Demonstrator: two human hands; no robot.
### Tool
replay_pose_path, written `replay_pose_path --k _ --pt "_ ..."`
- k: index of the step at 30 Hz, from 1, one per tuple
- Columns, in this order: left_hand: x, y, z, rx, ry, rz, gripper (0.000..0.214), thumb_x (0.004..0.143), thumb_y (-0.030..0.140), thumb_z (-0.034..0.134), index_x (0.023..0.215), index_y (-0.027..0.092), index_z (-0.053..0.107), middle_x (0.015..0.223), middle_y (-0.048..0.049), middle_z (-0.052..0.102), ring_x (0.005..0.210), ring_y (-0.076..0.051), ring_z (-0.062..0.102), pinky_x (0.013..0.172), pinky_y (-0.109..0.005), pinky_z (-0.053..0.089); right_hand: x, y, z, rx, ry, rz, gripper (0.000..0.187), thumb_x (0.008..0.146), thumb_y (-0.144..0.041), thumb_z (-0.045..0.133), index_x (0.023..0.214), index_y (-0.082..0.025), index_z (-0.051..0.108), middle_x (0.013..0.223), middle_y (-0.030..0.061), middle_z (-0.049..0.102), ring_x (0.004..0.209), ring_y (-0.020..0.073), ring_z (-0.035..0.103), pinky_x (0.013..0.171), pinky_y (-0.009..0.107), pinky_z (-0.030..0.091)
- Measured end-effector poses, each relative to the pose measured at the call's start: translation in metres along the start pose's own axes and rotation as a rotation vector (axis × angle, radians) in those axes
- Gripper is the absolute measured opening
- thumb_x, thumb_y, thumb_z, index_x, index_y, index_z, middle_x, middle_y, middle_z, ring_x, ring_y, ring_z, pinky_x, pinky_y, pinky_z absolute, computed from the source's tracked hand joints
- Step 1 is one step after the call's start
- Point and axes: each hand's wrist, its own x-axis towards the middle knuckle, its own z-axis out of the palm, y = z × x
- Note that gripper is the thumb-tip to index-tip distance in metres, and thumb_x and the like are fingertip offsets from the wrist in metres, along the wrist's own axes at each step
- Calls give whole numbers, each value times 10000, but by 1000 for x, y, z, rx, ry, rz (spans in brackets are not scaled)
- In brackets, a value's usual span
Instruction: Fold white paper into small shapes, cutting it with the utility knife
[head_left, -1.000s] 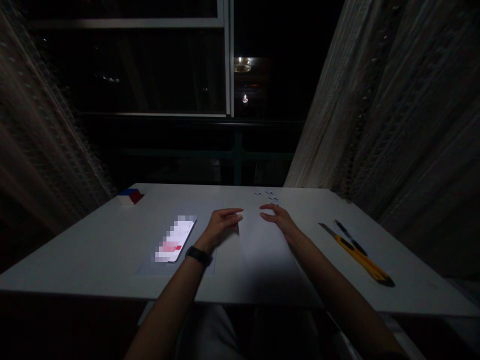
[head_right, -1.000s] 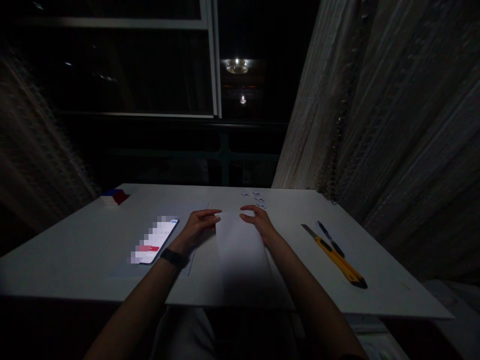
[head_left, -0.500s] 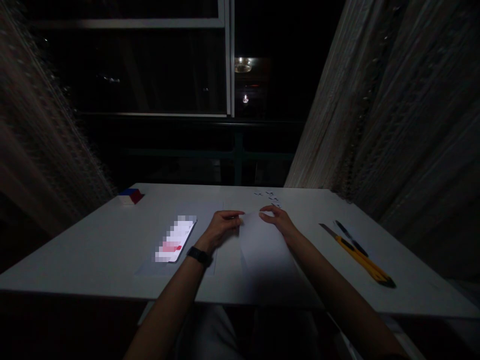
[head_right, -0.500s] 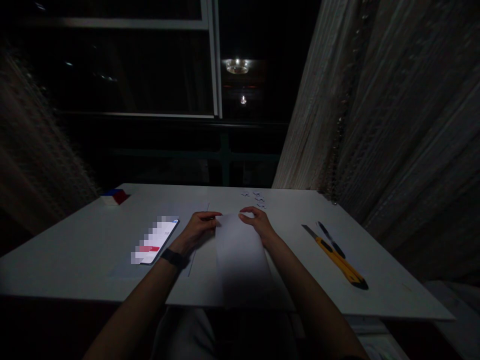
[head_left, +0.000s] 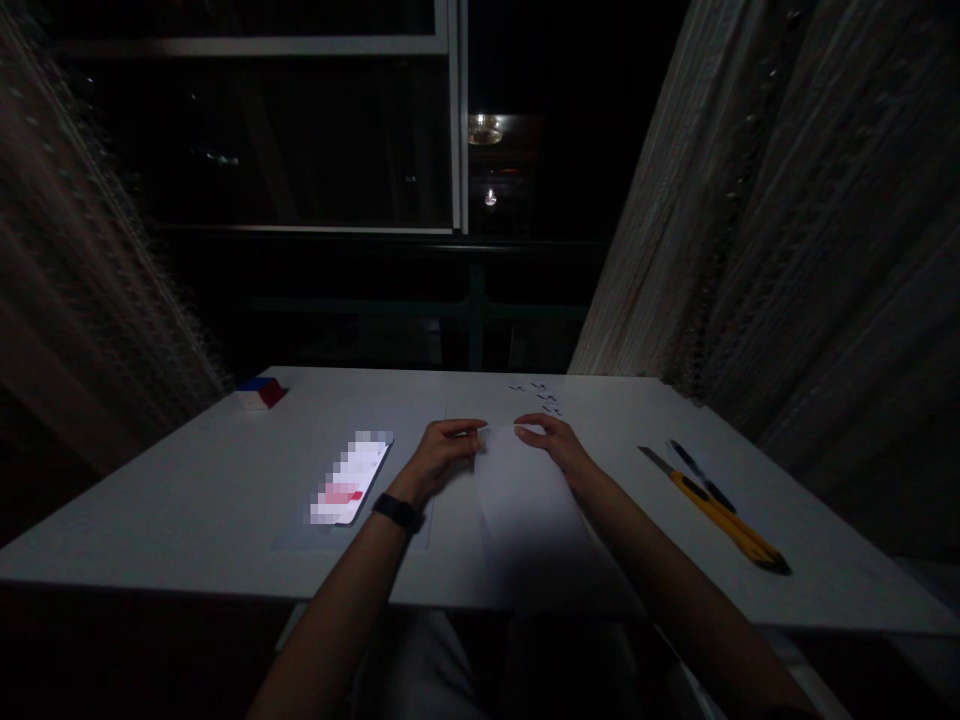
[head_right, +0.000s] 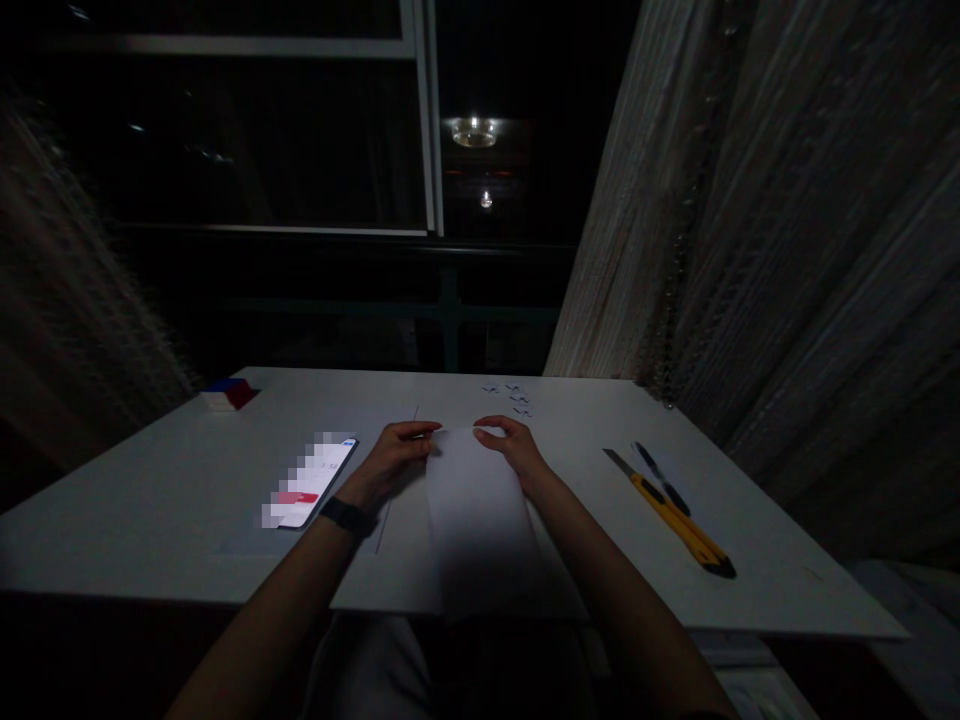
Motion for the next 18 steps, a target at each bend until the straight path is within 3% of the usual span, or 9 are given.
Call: replay_pose_path --k 10,18 --pt "-1 1 -1 -64 -25 -23 413 519 234 812 905 129 708 727 -52 648 627 -121 575 602 -239 436 5 1 -4 69 0 53 422 449 -391 795 808 -207 670 609 -9 644 534 172 580 533 300 437" --pt "0 1 -1 -60 -14 -8 426 534 237 804 936 149 697 762 -42 660 617 -110 578 570 -229 430 5 0 -5 71 -7 14 429 474 -376 789 857 -214 682 682 10 672 573 189 604 560 317 456"
